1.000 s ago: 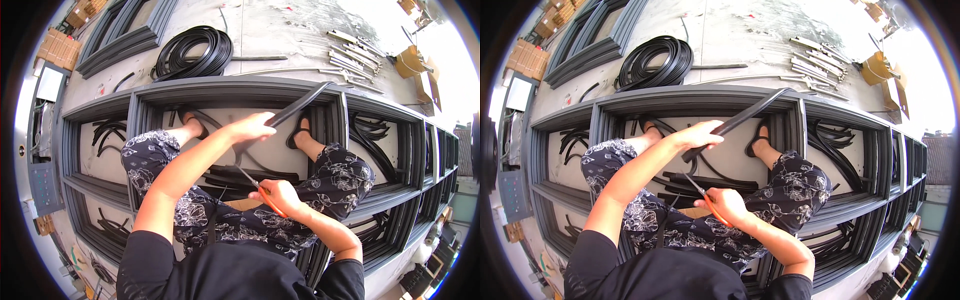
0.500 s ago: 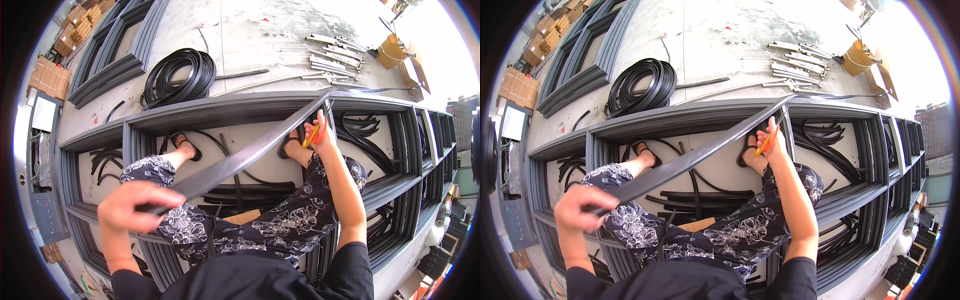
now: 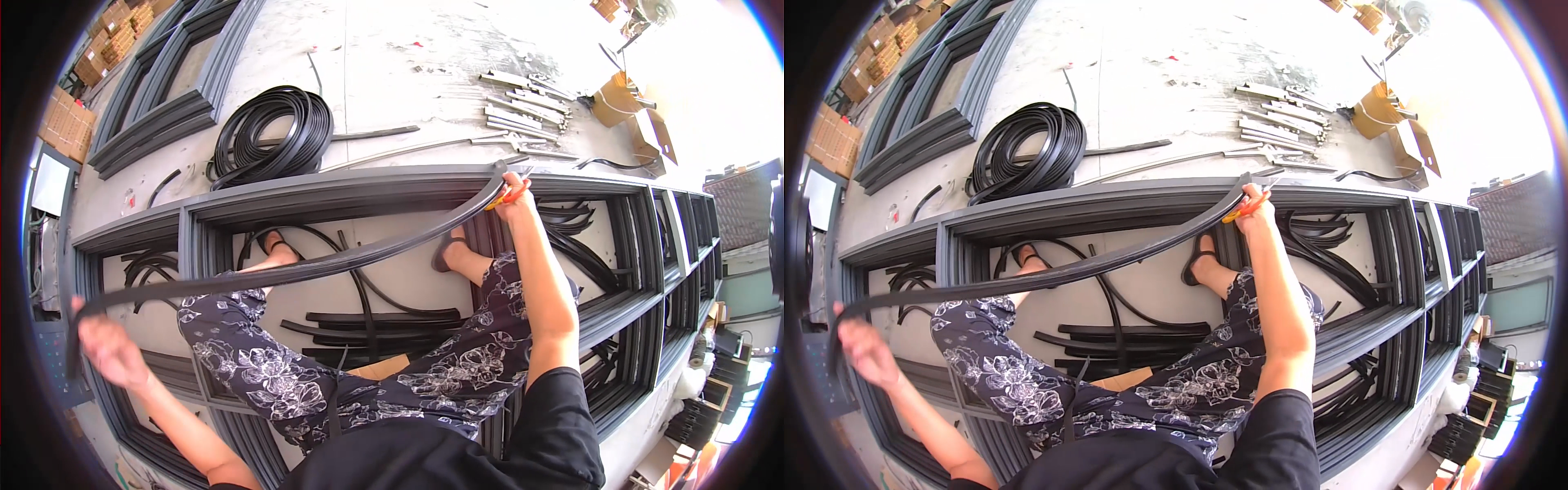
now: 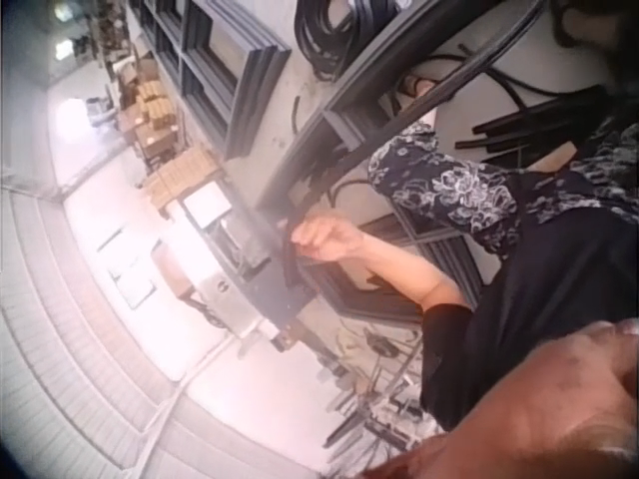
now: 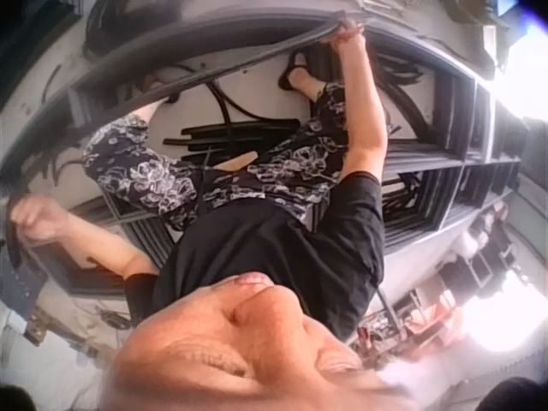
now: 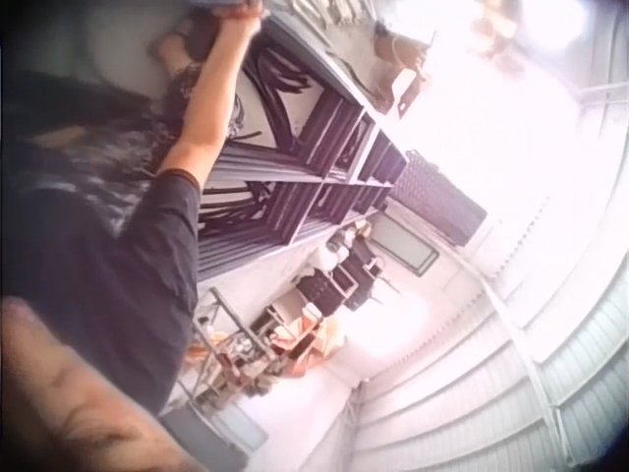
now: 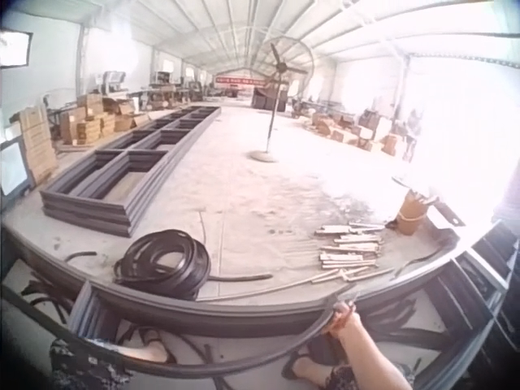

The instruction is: The person cuts strips of black rubber weather stripping using scissors, handling several short segments and pulling from a larger coil.

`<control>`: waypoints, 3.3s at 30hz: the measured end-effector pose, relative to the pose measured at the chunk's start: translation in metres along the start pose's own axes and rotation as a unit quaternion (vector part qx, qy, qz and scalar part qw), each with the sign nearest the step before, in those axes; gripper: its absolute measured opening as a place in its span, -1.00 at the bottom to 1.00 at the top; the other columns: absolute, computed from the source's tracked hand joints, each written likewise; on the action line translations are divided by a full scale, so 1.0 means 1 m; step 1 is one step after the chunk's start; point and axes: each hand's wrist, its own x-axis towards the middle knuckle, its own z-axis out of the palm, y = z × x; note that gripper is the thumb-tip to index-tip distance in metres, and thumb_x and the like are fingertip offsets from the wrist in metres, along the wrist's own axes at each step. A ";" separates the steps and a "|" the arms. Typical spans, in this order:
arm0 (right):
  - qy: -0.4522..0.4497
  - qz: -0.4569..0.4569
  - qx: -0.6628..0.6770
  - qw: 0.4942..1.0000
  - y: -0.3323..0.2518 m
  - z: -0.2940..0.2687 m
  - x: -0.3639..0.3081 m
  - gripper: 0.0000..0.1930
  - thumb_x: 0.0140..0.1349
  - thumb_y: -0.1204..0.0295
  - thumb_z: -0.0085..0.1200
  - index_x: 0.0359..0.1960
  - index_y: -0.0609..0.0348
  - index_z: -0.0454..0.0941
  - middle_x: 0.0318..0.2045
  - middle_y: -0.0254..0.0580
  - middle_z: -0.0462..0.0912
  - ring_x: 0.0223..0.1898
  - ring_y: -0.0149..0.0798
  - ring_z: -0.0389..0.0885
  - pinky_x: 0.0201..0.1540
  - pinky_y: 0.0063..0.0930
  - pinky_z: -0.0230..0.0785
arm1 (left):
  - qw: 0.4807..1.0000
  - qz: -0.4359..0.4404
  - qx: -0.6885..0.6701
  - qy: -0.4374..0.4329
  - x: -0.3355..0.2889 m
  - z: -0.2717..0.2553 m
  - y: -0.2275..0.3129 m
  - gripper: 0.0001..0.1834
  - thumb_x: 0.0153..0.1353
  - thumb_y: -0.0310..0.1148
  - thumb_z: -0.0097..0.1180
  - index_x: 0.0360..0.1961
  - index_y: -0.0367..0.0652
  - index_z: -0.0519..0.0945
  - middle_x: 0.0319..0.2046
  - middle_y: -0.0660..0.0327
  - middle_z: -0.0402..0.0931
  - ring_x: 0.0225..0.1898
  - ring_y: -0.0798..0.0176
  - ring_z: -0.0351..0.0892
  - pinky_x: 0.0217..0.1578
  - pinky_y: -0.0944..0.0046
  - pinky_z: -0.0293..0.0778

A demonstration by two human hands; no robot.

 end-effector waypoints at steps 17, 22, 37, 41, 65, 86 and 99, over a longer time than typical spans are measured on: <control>-0.201 -0.148 -0.388 0.887 -0.237 -0.263 0.133 -0.57 0.31 0.10 -0.24 0.16 -0.12 0.36 0.09 -0.61 0.50 0.18 -0.47 0.32 0.31 0.11 -0.09 | 0.756 -0.313 0.350 0.456 0.149 -0.324 -0.059 -0.85 0.20 -0.29 0.14 -0.28 -0.12 0.59 -0.38 0.23 0.43 -0.40 0.28 0.40 -0.44 0.34 0.46; 0.034 -0.024 -0.322 0.946 -0.126 -0.159 0.109 -0.69 0.23 0.16 -0.08 -0.06 -0.03 0.40 -0.22 -0.50 0.54 -0.20 -0.43 0.41 -0.10 -0.26 0.15 | 0.718 -0.125 0.297 0.617 0.121 -0.356 -0.030 -0.89 0.07 -0.50 0.25 -0.38 -0.16 0.55 -0.36 0.22 0.52 -0.29 0.26 0.47 -0.31 0.31 0.50; 0.056 -0.089 -0.292 0.951 -0.104 -0.097 0.101 -0.78 0.04 0.36 0.26 -0.37 -0.09 0.41 -0.54 -0.45 0.43 -0.72 -0.49 0.36 -0.78 -0.76 0.27 | 0.751 0.049 0.171 0.635 0.102 -0.399 -0.004 -0.90 0.19 -0.39 0.15 -0.39 -0.12 0.48 -0.39 0.25 0.45 -0.32 0.24 0.42 -0.25 0.25 0.43; 0.054 -0.053 -0.291 0.954 -0.113 -0.110 0.115 -0.76 0.01 0.39 0.26 -0.32 -0.16 0.44 -0.49 -0.49 0.44 -0.66 -0.50 0.39 -0.73 -0.78 0.27 | 0.762 0.079 0.190 0.613 0.097 -0.387 -0.012 -0.91 0.23 -0.37 0.10 -0.38 -0.05 0.44 -0.40 0.26 0.44 -0.34 0.26 0.41 -0.26 0.24 0.43; 0.066 -0.071 -0.301 0.949 -0.085 -0.056 0.069 -0.80 0.00 0.38 0.23 -0.42 -0.02 0.41 -0.55 -0.43 0.47 -0.68 -0.48 0.38 -0.69 -0.76 0.24 | 0.747 0.101 0.135 0.643 0.111 -0.390 0.012 -0.93 0.29 -0.37 0.00 -0.21 0.00 0.43 -0.30 0.21 0.47 -0.23 0.19 0.46 -0.24 0.14 0.42; -0.013 -0.181 -0.457 0.871 -0.046 -0.031 0.079 -0.66 0.04 0.56 0.19 -0.15 -0.04 0.41 -0.48 -0.46 0.44 -0.52 -0.47 0.41 -0.48 -0.49 0.35 | 0.783 -0.029 0.254 0.567 0.058 -0.449 0.097 -0.90 0.11 -0.34 0.19 -0.38 -0.03 0.51 -0.39 0.08 0.53 -0.29 0.05 0.52 -0.15 0.00 0.46; 0.089 -0.371 -0.792 0.477 -0.059 -0.019 0.052 -0.39 -0.22 0.11 0.40 -0.17 0.13 0.40 -0.37 -0.05 0.57 -0.28 0.00 0.55 -0.19 -0.18 0.35 | 0.722 0.050 0.179 0.666 0.079 -0.473 0.106 -0.80 0.17 -0.31 0.15 -0.31 -0.22 0.52 -0.33 0.21 0.48 -0.27 0.22 0.47 -0.22 0.17 0.50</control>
